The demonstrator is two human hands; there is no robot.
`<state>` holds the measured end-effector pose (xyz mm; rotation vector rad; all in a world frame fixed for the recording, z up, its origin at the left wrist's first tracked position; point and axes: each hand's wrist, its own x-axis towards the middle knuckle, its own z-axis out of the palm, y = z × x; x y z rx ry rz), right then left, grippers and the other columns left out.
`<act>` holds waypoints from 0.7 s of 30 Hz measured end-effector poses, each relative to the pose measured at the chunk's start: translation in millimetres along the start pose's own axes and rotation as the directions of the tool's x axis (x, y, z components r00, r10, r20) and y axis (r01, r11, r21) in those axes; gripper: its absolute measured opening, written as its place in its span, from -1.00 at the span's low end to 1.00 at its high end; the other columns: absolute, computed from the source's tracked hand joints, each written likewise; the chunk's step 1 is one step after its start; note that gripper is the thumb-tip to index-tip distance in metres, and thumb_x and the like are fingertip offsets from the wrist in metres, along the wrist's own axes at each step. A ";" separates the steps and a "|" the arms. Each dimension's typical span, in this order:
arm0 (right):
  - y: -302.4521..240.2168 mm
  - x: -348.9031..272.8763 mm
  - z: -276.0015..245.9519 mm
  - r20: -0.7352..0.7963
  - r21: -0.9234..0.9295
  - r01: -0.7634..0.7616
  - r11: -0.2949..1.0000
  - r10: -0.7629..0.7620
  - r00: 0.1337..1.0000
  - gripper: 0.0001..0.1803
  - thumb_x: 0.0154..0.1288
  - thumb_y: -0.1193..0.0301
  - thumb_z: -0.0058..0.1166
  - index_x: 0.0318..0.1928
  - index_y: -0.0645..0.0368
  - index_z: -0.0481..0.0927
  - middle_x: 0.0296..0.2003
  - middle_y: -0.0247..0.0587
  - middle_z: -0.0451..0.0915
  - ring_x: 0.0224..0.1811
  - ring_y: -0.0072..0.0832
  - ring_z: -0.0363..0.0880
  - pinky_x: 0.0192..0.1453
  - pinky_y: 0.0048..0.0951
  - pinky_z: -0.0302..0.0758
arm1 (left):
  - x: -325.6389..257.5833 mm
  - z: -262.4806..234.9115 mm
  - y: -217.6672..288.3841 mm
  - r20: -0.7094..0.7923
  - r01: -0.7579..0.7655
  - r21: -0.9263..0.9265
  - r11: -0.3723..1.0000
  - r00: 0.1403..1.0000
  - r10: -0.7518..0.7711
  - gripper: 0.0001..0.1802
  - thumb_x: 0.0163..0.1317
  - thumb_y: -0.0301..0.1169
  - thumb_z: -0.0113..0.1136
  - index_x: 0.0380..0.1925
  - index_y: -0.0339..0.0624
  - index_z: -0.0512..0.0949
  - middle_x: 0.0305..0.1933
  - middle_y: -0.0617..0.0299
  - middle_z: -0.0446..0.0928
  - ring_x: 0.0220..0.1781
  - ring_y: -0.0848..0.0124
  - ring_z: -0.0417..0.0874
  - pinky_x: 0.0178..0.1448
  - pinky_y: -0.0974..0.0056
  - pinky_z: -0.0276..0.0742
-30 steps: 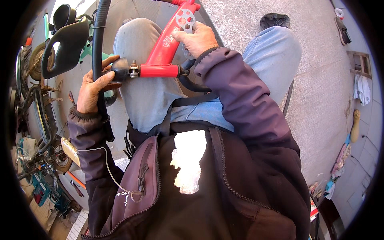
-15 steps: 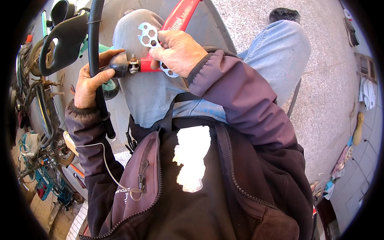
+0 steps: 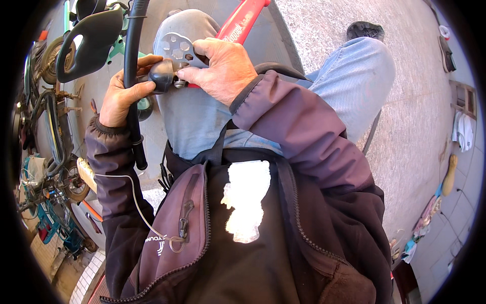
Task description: The person attaches a red bicycle fork to a black handlebar stem using a multi-tool. They insert the fork into the stem, align the components, and tighten the securing bolts to complete the assembly.
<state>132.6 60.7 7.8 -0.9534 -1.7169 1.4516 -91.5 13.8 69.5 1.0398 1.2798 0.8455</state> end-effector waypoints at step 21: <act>-12.9 18.4 -17.6 0.075 0.249 0.036 0.968 -0.056 0.996 -0.66 0.24 0.51 0.29 0.04 0.21 0.60 -0.28 -0.37 0.61 -0.25 -0.65 0.60 -0.09 -0.52 0.54 | -20.8 -2.8 -15.2 -0.115 0.030 0.005 1.000 0.993 -0.029 -0.42 0.12 -0.39 0.41 0.14 -0.31 0.48 -0.05 0.14 0.62 -0.09 0.43 0.65 0.01 0.30 0.65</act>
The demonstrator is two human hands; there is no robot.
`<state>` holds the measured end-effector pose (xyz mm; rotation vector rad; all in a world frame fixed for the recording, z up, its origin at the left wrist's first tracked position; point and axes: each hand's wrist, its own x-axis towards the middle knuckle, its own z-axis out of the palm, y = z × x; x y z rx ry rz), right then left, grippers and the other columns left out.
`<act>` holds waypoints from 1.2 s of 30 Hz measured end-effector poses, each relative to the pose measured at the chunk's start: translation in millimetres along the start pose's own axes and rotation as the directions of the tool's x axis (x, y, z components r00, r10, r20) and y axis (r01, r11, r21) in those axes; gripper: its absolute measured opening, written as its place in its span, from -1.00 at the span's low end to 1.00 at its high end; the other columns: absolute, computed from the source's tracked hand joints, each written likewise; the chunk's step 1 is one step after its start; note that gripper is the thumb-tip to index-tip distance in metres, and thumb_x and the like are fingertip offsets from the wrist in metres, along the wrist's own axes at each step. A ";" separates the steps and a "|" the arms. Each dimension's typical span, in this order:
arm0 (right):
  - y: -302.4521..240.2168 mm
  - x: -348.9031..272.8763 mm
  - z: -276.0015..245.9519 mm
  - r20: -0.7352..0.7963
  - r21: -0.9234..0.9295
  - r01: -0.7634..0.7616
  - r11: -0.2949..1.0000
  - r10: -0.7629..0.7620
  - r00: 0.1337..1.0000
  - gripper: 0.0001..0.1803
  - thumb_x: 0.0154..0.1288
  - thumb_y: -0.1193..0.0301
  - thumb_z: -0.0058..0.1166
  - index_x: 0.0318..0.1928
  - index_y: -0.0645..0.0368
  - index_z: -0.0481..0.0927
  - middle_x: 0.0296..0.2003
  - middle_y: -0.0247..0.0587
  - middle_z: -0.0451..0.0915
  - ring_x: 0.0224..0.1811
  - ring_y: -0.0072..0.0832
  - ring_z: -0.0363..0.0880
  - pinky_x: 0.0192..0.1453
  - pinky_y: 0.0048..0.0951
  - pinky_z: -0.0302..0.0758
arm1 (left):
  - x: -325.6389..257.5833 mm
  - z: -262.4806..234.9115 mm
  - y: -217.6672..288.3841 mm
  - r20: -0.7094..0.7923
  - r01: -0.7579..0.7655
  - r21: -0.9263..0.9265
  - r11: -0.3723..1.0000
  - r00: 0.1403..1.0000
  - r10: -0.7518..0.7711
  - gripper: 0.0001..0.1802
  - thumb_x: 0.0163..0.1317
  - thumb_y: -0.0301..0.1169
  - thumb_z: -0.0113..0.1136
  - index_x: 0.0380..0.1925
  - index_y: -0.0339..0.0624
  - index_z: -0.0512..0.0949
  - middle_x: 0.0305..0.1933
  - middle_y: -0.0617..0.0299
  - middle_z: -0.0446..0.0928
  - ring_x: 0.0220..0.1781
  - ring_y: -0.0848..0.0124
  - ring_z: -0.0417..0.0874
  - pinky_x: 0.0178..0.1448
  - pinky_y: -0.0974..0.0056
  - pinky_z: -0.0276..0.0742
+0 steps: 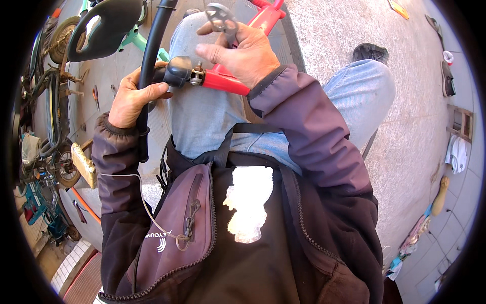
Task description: The person attaches a red bicycle fork to a black handlebar stem using a multi-tool. They insert the fork into the stem, align the components, and tighten the securing bolts to complete the assembly.
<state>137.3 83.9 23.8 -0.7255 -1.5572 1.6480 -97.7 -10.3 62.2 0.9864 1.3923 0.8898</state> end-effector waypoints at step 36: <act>8.7 25.8 46.8 0.286 -0.655 0.363 0.662 -0.227 0.931 -0.42 -0.13 0.19 0.42 -0.06 0.21 0.64 -0.35 -0.09 0.62 -0.24 -0.24 0.61 -0.11 -0.29 0.56 | -20.0 7.4 -15.0 -0.125 -0.176 0.518 0.837 0.953 0.277 -0.83 0.26 -0.56 0.02 -0.16 -0.27 0.33 -0.51 0.27 0.42 -0.61 0.55 0.41 -0.54 0.39 0.35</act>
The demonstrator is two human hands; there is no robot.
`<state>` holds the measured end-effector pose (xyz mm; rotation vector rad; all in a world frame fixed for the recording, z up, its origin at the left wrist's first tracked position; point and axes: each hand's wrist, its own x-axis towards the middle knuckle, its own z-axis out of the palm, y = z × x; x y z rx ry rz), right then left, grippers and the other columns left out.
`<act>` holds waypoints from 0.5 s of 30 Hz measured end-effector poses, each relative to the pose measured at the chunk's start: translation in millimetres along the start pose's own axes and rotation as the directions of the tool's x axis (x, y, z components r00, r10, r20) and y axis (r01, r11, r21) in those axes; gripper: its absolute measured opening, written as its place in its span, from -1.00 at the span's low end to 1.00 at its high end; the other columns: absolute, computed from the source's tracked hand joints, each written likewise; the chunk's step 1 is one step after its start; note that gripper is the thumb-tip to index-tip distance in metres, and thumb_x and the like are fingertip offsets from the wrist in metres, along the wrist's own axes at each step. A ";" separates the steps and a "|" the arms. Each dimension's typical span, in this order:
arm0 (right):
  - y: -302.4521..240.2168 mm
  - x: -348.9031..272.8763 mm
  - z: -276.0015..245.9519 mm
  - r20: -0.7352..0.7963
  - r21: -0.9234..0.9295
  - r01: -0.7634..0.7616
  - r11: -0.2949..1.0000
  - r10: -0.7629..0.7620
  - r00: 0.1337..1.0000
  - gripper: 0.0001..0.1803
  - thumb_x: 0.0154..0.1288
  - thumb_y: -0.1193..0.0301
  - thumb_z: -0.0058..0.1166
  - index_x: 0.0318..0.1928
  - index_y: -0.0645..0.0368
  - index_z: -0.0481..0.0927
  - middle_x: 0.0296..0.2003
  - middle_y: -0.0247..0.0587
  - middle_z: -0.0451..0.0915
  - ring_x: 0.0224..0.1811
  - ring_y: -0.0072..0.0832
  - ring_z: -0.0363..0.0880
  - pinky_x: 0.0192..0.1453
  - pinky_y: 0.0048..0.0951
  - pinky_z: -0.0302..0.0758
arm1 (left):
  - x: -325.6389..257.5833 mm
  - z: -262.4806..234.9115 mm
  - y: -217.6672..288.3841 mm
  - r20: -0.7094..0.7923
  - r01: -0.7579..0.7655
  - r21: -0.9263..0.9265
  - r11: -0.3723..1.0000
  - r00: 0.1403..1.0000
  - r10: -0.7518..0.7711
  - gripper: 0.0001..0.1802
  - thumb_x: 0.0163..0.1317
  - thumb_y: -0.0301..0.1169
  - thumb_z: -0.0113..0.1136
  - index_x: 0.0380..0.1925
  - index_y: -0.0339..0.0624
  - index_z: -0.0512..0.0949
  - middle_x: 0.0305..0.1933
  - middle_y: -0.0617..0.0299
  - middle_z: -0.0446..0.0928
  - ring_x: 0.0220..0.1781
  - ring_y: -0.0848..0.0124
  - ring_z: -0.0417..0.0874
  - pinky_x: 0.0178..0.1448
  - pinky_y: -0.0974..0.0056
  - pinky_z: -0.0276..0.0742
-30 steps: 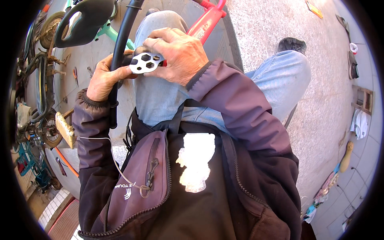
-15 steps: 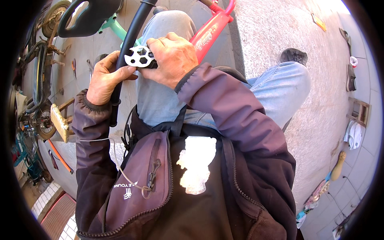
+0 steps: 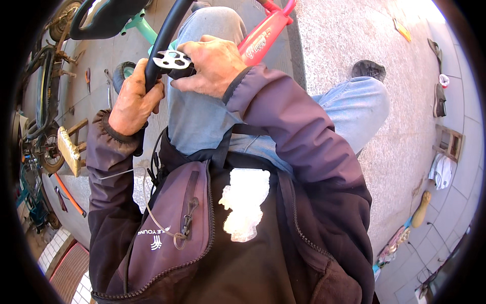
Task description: The person attaches a red bicycle fork to a black handlebar stem using a multi-tool. They insert the fork into the stem, align the components, and tighten the securing bolts to complete the assembly.
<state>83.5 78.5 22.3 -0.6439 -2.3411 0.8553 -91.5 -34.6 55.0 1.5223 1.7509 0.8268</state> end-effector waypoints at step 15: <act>5.5 7.8 -10.6 0.032 -0.022 0.025 0.999 -0.024 0.999 -0.37 -0.04 0.12 0.43 0.01 0.21 0.61 -0.33 -0.04 0.64 -0.17 -0.16 0.64 -0.04 -0.28 0.56 | 0.4 4.1 0.4 0.045 0.153 -0.174 0.973 0.988 -0.147 -0.81 0.30 -0.58 0.00 -0.10 -0.22 0.36 -0.50 0.33 0.39 -0.58 0.60 0.38 -0.53 0.47 0.31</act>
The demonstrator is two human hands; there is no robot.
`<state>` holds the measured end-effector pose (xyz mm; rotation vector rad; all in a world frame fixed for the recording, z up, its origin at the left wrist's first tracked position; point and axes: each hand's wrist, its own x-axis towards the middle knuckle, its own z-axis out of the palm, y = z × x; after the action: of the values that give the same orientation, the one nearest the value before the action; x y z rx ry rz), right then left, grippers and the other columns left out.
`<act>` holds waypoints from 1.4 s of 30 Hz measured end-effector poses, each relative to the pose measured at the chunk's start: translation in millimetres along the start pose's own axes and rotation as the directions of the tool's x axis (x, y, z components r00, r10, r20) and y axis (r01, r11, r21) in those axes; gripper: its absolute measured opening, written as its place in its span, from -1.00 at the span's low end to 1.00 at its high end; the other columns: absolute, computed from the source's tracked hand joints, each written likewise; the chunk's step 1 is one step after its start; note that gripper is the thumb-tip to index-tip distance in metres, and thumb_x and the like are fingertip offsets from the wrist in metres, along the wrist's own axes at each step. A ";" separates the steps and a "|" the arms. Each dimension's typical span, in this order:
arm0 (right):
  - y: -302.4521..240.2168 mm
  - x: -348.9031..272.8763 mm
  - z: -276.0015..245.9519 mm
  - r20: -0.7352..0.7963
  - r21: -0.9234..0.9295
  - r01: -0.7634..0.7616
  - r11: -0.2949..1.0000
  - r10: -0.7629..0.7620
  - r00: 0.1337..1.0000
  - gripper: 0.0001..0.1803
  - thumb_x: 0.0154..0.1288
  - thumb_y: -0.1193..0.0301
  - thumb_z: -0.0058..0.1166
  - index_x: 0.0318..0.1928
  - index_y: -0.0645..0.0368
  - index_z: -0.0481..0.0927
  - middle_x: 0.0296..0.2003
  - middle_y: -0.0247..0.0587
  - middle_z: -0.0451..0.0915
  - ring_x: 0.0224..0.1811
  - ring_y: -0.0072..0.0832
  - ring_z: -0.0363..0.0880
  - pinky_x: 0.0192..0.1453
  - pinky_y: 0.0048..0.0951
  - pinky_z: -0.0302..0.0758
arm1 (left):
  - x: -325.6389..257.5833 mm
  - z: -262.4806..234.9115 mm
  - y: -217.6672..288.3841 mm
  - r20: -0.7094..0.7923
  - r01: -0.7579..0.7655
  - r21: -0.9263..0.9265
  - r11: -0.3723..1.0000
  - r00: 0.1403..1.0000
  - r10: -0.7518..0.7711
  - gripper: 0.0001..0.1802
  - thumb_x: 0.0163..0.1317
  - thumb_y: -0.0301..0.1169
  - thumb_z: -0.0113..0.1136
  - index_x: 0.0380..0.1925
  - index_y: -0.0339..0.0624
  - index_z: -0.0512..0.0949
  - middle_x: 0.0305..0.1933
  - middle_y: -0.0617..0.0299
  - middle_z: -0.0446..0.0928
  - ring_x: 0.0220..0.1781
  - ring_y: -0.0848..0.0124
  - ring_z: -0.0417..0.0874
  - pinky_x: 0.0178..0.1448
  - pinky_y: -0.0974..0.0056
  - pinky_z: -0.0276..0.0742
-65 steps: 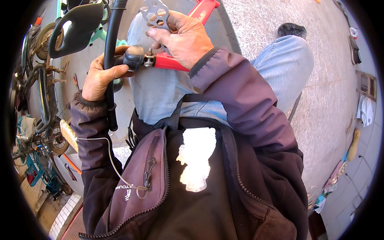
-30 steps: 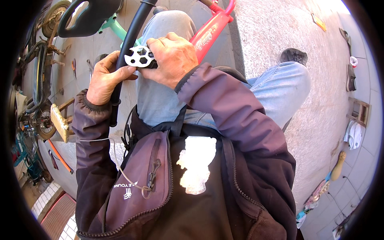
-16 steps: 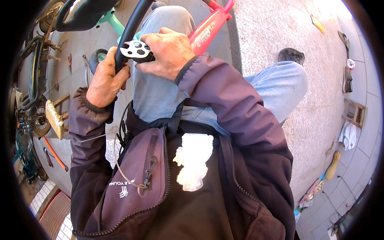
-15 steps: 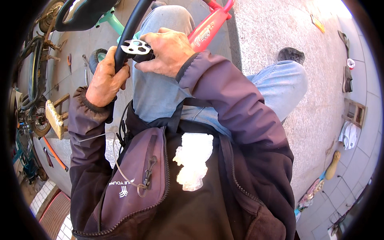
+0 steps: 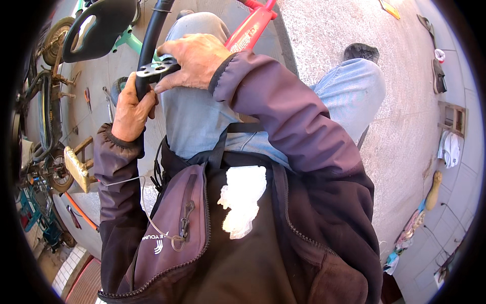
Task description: The person attaches a red bicycle fork to a black handlebar stem using a multi-tool. They insert the fork into the stem, align the components, and tighten the securing bolts to complete the assembly.
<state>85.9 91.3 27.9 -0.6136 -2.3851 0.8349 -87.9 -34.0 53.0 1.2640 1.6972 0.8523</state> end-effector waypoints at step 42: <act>15.8 -84.3 -16.0 -0.086 0.023 -0.387 0.922 0.387 0.918 -0.43 -0.14 0.13 0.52 -0.14 0.11 0.57 -0.12 -0.17 0.53 -0.07 -0.18 0.63 0.02 -0.23 0.57 | 64.8 -17.6 31.3 0.438 -0.021 -0.121 0.992 0.896 0.072 -0.47 0.08 -0.22 0.24 0.02 -0.35 0.58 0.07 0.00 0.59 0.13 0.30 0.58 0.32 0.19 0.38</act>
<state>163.0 61.5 -0.1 -1.1231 -2.2102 0.9521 -100.8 35.9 73.5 1.3080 1.2428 0.6175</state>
